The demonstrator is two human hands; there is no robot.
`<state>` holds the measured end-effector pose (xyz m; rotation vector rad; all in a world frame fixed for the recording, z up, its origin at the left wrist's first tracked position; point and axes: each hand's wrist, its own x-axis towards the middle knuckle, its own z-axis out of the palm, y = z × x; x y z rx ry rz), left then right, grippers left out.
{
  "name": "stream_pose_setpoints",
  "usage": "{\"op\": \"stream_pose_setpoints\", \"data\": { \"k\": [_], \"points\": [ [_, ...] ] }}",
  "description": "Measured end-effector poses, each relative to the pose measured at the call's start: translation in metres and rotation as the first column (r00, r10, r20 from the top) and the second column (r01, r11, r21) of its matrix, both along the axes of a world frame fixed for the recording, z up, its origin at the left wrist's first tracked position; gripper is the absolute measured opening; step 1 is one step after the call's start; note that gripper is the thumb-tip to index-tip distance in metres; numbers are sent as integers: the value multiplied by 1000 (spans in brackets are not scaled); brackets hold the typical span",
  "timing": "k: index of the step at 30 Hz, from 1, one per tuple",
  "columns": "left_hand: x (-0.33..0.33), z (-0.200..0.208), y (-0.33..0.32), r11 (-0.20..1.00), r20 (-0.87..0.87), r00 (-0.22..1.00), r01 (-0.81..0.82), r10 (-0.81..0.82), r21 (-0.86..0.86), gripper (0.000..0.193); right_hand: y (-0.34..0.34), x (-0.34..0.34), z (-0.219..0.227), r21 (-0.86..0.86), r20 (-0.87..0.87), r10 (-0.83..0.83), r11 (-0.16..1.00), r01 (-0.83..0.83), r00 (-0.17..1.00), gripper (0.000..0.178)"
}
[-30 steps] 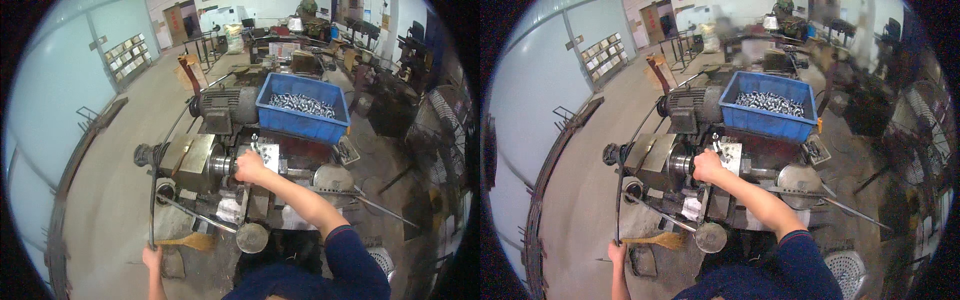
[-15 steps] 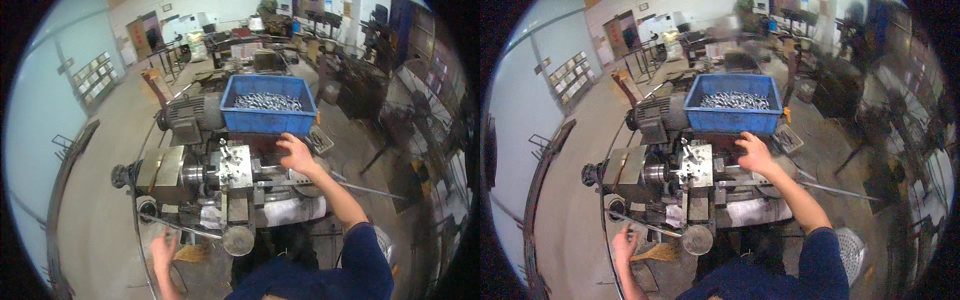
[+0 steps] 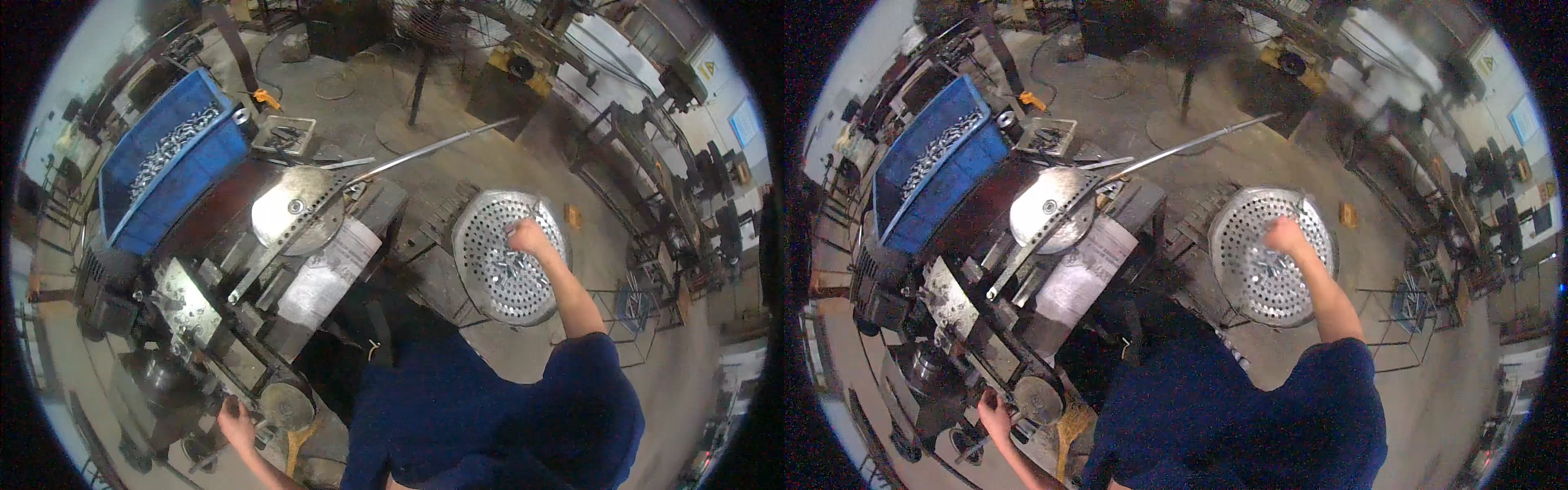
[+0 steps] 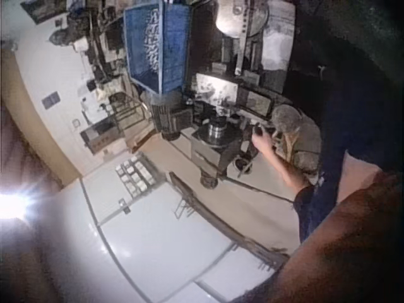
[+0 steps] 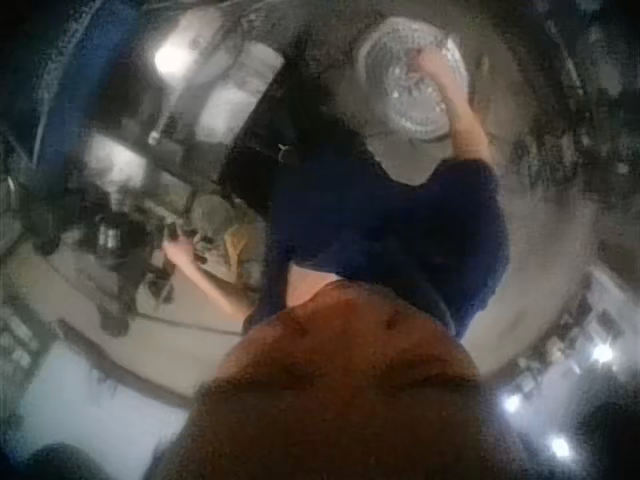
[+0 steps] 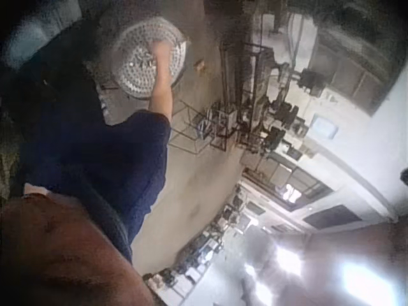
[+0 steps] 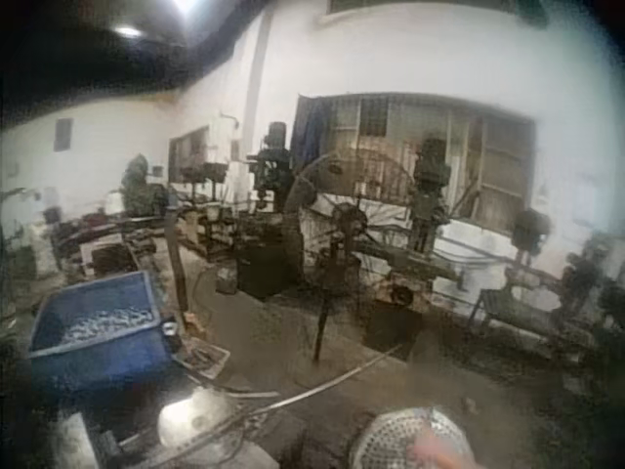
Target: The person operates a metal turning machine by repeatedly inserting small metal pieces into the chuck, pulling a lever to engage the cutting tool, and then removing the finished parts. The finished parts are placed into a perforated metal tray next to the machine.
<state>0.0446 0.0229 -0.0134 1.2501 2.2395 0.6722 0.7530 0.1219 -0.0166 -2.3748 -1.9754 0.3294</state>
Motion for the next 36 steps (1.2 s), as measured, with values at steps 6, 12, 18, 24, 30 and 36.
{"op": "stream_pose_setpoints", "data": {
  "k": [6, 12, 18, 24, 30, 36],
  "points": [
    [-6, -2, -2, 998, 6, 1000, 0, 0, 65, 15, -43, 2, -71, -209, 119, -147, 963, 170, 982, 24],
    [3, 7, -4, 997, -54, 996, -61, 64, 53, 21, -35, -25, -52, -225, 155, -158, 955, 191, 975, 24],
    [-6, -2, -7, 994, -71, 997, 7, 0, 105, 25, -36, -8, -84, -83, 59, -162, 982, 167, 985, 16],
    [0, 46, -17, 985, 147, 988, 22, -47, 170, 23, -2, -42, -29, 122, -194, 160, 983, -137, 968, 24],
    [73, 128, 0, 905, 329, 943, -182, 49, 385, 19, 53, -242, 76, 391, -667, 647, 726, -566, 370, 35],
    [132, 109, 35, 942, 898, 294, 25, -327, 335, 36, 30, -413, 128, 737, -537, 814, 324, -593, -223, 38]
  ]
}}
